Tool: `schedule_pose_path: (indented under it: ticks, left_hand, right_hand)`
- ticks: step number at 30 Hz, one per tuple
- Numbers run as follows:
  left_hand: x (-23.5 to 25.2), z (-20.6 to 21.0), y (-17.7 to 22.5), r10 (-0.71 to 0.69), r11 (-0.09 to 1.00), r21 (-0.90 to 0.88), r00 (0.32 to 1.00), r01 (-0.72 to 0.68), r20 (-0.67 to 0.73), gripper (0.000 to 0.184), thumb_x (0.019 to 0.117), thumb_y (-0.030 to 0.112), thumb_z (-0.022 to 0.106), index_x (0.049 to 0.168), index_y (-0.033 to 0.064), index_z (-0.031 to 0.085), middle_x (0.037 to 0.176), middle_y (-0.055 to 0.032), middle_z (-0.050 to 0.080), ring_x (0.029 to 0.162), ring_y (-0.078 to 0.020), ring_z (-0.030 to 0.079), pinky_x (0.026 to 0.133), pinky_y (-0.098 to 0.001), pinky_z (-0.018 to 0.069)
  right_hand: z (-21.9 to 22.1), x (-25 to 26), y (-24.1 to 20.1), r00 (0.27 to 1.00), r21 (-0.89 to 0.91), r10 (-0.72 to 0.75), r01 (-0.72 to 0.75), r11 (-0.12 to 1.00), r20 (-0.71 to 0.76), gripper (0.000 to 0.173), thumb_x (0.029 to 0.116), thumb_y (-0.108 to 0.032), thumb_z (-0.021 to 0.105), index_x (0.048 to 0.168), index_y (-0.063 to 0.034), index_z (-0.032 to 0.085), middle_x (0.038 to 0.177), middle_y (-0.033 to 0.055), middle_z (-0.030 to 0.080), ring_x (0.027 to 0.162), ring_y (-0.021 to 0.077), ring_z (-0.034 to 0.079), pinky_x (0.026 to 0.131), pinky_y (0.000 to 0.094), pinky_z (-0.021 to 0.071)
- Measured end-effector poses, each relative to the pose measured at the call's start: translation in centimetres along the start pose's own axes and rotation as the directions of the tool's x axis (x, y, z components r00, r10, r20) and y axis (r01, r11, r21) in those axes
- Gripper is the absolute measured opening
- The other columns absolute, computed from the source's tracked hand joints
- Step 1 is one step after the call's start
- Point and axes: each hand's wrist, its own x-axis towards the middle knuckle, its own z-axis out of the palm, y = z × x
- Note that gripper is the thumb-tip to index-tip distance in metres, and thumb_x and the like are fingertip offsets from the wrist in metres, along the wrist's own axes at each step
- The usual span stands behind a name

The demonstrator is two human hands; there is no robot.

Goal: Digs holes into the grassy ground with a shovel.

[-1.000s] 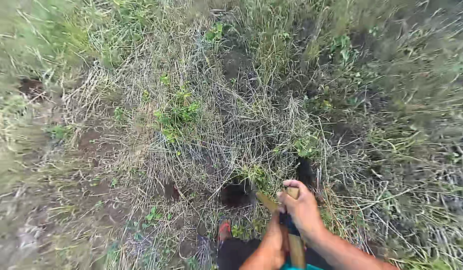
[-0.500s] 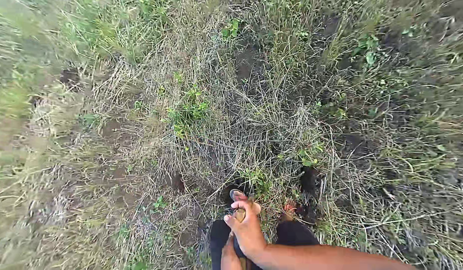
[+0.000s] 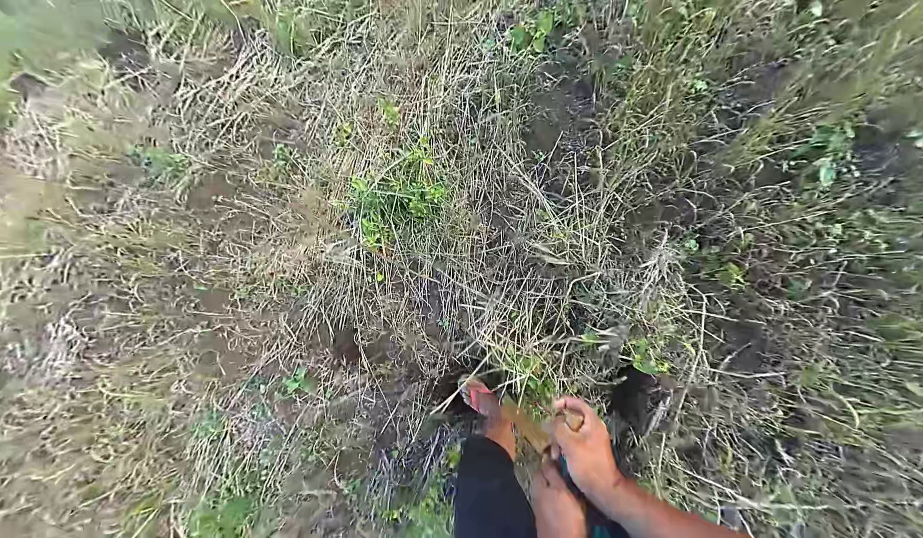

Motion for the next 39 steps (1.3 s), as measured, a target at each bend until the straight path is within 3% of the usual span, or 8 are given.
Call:
schedule_pose_path:
  ticks: [6, 11, 13, 21, 23, 28, 35, 39]
  left_hand:
    - [-2.3, 7.6, -1.4, -0.029, 0.999, -0.018, 0.997, 0.03, 0.067, 0.054, 0.1134, 0.031, 0.026, 0.136, -0.0066, 0.058, 0.125, -0.0291, 0.066, 0.12, -0.0392, 0.065, 0.106, -0.0565, 0.049]
    - [-2.6, 16.4, -1.0, -0.085, 0.995, -0.037, 0.964, 0.097, 0.251, 0.061, 0.1129, 0.041, 0.023, 0.151, -0.0049, 0.033, 0.121, -0.028, 0.066, 0.107, -0.0367, 0.07, 0.093, -0.0549, 0.0567]
    - [-2.4, 17.8, -0.3, -0.1, 0.993, -0.019, 0.941, 0.112, 0.322, 0.065, 0.1126, 0.045, 0.021, 0.154, -0.004, 0.028, 0.127, -0.0296, 0.063, 0.115, -0.0383, 0.067, 0.098, -0.056, 0.0544]
    - [-4.2, 12.5, 0.0, -0.112, 0.991, -0.044, 0.958, 0.128, 0.264, 0.061, 0.1138, 0.041, 0.023, 0.154, -0.0028, 0.035, 0.142, -0.0274, 0.057, 0.131, -0.0364, 0.058, 0.112, -0.0533, 0.0448]
    - [-3.8, 11.5, -1.8, -0.095, 0.994, -0.035, 0.976, 0.103, 0.198, 0.06, 0.1138, 0.041, 0.023, 0.149, -0.0026, 0.043, 0.133, -0.028, 0.061, 0.122, -0.038, 0.063, 0.105, -0.0558, 0.0493]
    - [-1.7, 10.0, -5.9, -0.034, 0.999, -0.025, 0.993, 0.037, 0.115, 0.058, 0.1143, 0.033, 0.021, 0.149, -0.0076, 0.044, 0.143, -0.0328, 0.054, 0.135, -0.0421, 0.054, 0.116, -0.0558, 0.0404]
    - [-2.7, 17.7, -5.9, -0.074, 0.995, 0.085, 0.94, 0.048, 0.334, 0.065, 0.1134, 0.04, 0.021, 0.155, -0.0089, 0.026, 0.136, -0.0319, 0.058, 0.125, -0.0383, 0.062, 0.108, -0.0537, 0.0491]
    - [-1.1, 23.4, -6.5, -0.112, 0.992, 0.098, 0.865, 0.073, 0.49, 0.074, 0.1115, 0.05, 0.024, 0.157, -0.0077, 0.015, 0.137, -0.0323, 0.057, 0.125, -0.0375, 0.063, 0.106, -0.0538, 0.0508]
  right_hand:
    - [-7.6, -0.2, 3.0, 1.0, -0.073, -0.008, 0.006, 0.997, -0.028, 0.036, 0.0875, -0.013, 0.065, 0.122, -0.0025, 0.06, 0.067, 0.0112, 0.065, 0.049, 0.0234, 0.062, 0.05, 0.0424, 0.058]
    - [-16.5, 2.1, 5.6, 0.992, -0.174, -0.031, 0.009, 0.985, -0.123, 0.038, 0.0919, -0.016, 0.066, 0.126, -0.0006, 0.06, 0.069, 0.013, 0.065, 0.051, 0.0258, 0.064, 0.053, 0.046, 0.0602]
    - [-18.1, 2.9, 5.6, 0.986, -0.19, -0.038, 0.007, 0.982, -0.164, 0.034, 0.0947, -0.016, 0.066, 0.125, 0.0, 0.06, 0.069, 0.0128, 0.064, 0.051, 0.0248, 0.064, 0.053, 0.0448, 0.0594]
    - [-13.0, 0.0, 4.2, 0.966, -0.131, 0.078, -0.114, 0.985, -0.247, 0.044, 0.1006, -0.02, 0.064, 0.136, 0.0, 0.05, 0.086, 0.0161, 0.064, 0.059, 0.0242, 0.063, 0.058, 0.0439, 0.0578]
    - [-11.0, -1.1, 4.3, 0.968, -0.103, 0.074, -0.101, 0.99, -0.24, 0.042, 0.1002, -0.02, 0.065, 0.136, -0.0011, 0.05, 0.087, 0.016, 0.064, 0.059, 0.0244, 0.063, 0.058, 0.0442, 0.0581]
    - [-6.6, -0.9, 6.6, 0.963, -0.245, 0.071, -0.137, 0.96, -0.261, 0.037, 0.099, -0.022, 0.064, 0.131, -0.0057, 0.056, 0.086, 0.0156, 0.069, 0.064, 0.0286, 0.068, 0.065, 0.0528, 0.0595]
    - [-15.7, 0.7, 11.1, 0.936, -0.347, 0.1, -0.222, 0.911, -0.337, 0.042, 0.0993, -0.023, 0.063, 0.136, -0.0049, 0.055, 0.09, 0.0182, 0.071, 0.07, 0.032, 0.07, 0.07, 0.0571, 0.0595]
    - [-21.5, 3.5, 14.0, 0.919, -0.43, 0.063, -0.242, 0.87, -0.39, 0.035, 0.0973, -0.025, 0.065, 0.127, -0.0073, 0.063, 0.091, 0.0178, 0.072, 0.075, 0.034, 0.07, 0.073, 0.0603, 0.0578]
